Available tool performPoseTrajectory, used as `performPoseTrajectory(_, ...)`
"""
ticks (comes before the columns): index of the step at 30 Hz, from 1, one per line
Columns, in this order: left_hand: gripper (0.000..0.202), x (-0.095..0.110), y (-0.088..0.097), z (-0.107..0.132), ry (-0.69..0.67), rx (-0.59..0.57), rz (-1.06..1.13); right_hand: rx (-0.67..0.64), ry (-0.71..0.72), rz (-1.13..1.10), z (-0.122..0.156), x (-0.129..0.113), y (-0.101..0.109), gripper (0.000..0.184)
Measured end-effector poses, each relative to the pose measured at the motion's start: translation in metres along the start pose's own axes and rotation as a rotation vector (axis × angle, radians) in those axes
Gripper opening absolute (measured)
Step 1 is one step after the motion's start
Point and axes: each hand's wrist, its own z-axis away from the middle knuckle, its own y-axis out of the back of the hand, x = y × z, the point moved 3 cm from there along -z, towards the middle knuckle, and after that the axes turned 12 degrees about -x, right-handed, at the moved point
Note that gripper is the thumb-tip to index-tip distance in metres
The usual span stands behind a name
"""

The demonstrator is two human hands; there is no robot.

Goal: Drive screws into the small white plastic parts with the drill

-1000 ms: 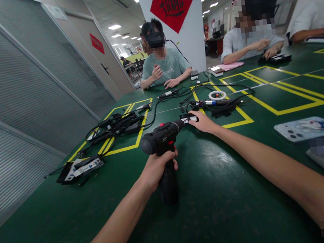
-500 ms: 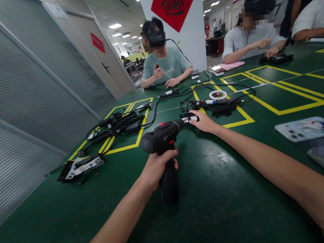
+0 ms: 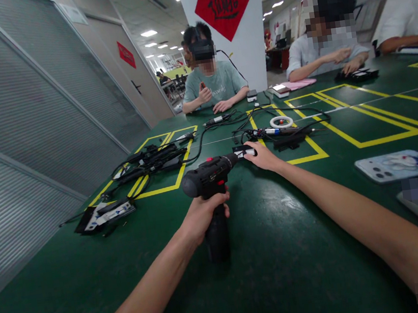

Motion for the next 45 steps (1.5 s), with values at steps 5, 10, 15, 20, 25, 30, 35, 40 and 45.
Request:
performPoseTrajectory(5, 0.027, -0.0012, 0.0011, -0.0009, 0.007, 0.003, 0.005, -0.003, -0.007, 0.000, 0.0006, 0.0000, 0.0003, 0.049)
performPoseTrajectory(10, 0.023, -0.0007, 0.0010, -0.0012, -0.001, -0.009, 0.006, 0.001, -0.004, -0.001, -0.0001, 0.0002, 0.0000, 0.050)
performPoseTrajectory(15, 0.019, 0.0012, 0.0005, 0.0002, -0.017, -0.018, -0.004, 0.000, -0.006, -0.007, 0.0004, -0.0002, 0.0004, 0.050)
performPoseTrajectory(20, 0.021, 0.0023, 0.0009, 0.0009, 0.007, -0.021, -0.006, 0.004, -0.005, -0.008, 0.0011, -0.0006, 0.0008, 0.050)
performPoseTrajectory(25, 0.022, 0.0022, 0.0028, 0.0004, 0.001, -0.001, -0.001, 0.005, -0.004, -0.007, 0.0018, -0.0019, 0.0013, 0.048)
performPoseTrajectory(30, 0.022, 0.0014, 0.0019, -0.0004, -0.015, -0.002, 0.000, -0.001, -0.018, -0.010, 0.0018, -0.0027, 0.0017, 0.048)
performPoseTrajectory(35, 0.023, 0.0006, 0.0016, -0.0005, 0.008, -0.008, 0.010, 0.001, -0.015, -0.010, 0.0011, -0.0015, 0.0011, 0.050)
performPoseTrajectory(40, 0.022, -0.0006, 0.0030, -0.0010, 0.025, -0.001, 0.006, 0.002, -0.010, -0.016, 0.0004, 0.0000, 0.0001, 0.050)
performPoseTrajectory(45, 0.022, 0.0001, 0.0031, -0.0005, 0.025, 0.009, -0.003, 0.004, -0.011, -0.013, 0.0004, 0.0003, 0.0001, 0.050)
